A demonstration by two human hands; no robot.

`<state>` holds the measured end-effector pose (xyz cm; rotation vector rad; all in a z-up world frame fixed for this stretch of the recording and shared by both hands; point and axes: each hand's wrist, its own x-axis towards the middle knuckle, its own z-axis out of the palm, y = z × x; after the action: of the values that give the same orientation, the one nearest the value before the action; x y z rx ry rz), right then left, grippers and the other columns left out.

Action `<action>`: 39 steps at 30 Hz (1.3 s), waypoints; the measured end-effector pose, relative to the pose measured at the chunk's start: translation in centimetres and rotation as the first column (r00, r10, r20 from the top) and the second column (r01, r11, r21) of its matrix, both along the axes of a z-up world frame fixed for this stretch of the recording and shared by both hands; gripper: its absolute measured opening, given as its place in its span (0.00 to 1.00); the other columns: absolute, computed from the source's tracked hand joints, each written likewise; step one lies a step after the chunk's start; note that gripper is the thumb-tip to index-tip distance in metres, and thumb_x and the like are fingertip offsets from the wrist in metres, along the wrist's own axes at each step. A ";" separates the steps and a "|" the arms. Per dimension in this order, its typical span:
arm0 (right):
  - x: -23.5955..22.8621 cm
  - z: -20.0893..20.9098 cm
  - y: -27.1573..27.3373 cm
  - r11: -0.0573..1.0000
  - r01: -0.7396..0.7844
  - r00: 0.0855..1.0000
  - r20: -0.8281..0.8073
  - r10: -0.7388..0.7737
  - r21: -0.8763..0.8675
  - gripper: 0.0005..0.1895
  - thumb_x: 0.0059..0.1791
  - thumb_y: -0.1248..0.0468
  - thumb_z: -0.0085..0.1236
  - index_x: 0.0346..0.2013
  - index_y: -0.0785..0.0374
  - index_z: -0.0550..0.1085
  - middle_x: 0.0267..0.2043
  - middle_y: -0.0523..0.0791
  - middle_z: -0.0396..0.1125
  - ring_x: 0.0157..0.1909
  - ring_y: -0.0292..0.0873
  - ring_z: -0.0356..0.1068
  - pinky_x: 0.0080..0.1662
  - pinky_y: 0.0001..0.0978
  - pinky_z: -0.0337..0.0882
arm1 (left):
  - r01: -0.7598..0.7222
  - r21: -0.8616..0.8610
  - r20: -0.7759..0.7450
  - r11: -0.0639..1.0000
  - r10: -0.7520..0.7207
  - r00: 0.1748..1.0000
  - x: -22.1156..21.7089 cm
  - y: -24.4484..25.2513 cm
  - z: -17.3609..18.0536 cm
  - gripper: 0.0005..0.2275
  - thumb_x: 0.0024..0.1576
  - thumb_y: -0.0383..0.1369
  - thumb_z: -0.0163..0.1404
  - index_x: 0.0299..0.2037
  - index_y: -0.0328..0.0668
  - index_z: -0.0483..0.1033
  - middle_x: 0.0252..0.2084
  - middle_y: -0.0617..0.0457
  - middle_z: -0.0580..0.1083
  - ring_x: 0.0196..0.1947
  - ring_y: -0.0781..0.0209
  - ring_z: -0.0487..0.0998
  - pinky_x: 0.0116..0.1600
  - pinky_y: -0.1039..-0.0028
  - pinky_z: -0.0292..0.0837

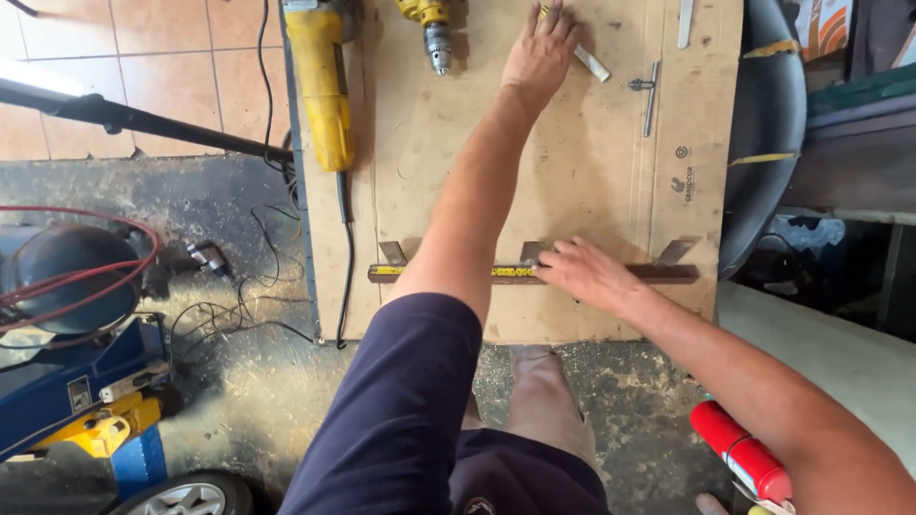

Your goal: The person measures a metal bar with a tape measure and marks it with a marker. Then, they use an angle grinder to cut the metal bar at the marked points, creating sparks as the blade cuts through the metal.

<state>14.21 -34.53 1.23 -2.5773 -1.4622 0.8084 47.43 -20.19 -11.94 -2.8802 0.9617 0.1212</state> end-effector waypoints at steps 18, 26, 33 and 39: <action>-0.7 -5.9 -2.6 0.981 -0.009 0.982 0.187 -0.027 0.192 0.11 0.61 0.45 0.53 0.48 0.41 0.80 0.45 0.35 0.70 0.49 0.42 0.68 0.53 0.41 0.70 | -0.412 -0.666 -0.489 0.622 0.053 0.871 -27.0 16.4 12.1 0.13 0.73 0.31 0.38 0.67 0.44 0.62 0.54 0.36 0.73 0.52 0.22 0.82 0.55 0.40 0.79; -0.6 -4.7 -2.2 0.997 0.015 0.984 0.176 -0.027 0.069 0.12 0.59 0.44 0.56 0.47 0.41 0.81 0.45 0.33 0.71 0.50 0.40 0.70 0.56 0.39 0.71 | -0.458 -0.543 -0.568 0.704 0.095 0.818 -33.7 19.9 11.0 0.13 0.77 0.39 0.38 0.70 0.55 0.61 0.54 0.43 0.73 0.48 0.23 0.83 0.51 0.36 0.82; -1.0 -5.3 -3.0 0.996 -0.001 0.968 0.250 -0.022 0.090 0.10 0.61 0.44 0.53 0.46 0.39 0.79 0.43 0.32 0.68 0.50 0.39 0.69 0.56 0.36 0.71 | -0.432 -0.595 -0.398 0.677 0.219 0.891 -34.0 19.1 6.3 0.09 0.75 0.42 0.47 0.62 0.57 0.70 0.48 0.54 0.77 0.53 0.39 0.84 0.60 0.49 0.79; -1.2 -6.1 -3.3 0.991 -0.006 0.963 0.268 -0.031 0.137 0.10 0.62 0.44 0.52 0.46 0.38 0.77 0.42 0.32 0.66 0.49 0.39 0.68 0.56 0.37 0.71 | -0.491 -0.696 -0.396 0.524 0.291 0.871 -33.7 17.6 6.6 0.09 0.73 0.43 0.55 0.59 0.57 0.75 0.48 0.58 0.82 0.60 0.53 0.76 0.75 0.47 0.53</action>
<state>13.01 -37.84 -4.90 -2.6690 -1.5048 0.3500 13.74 -2.57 -5.33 -3.9704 0.3618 0.0831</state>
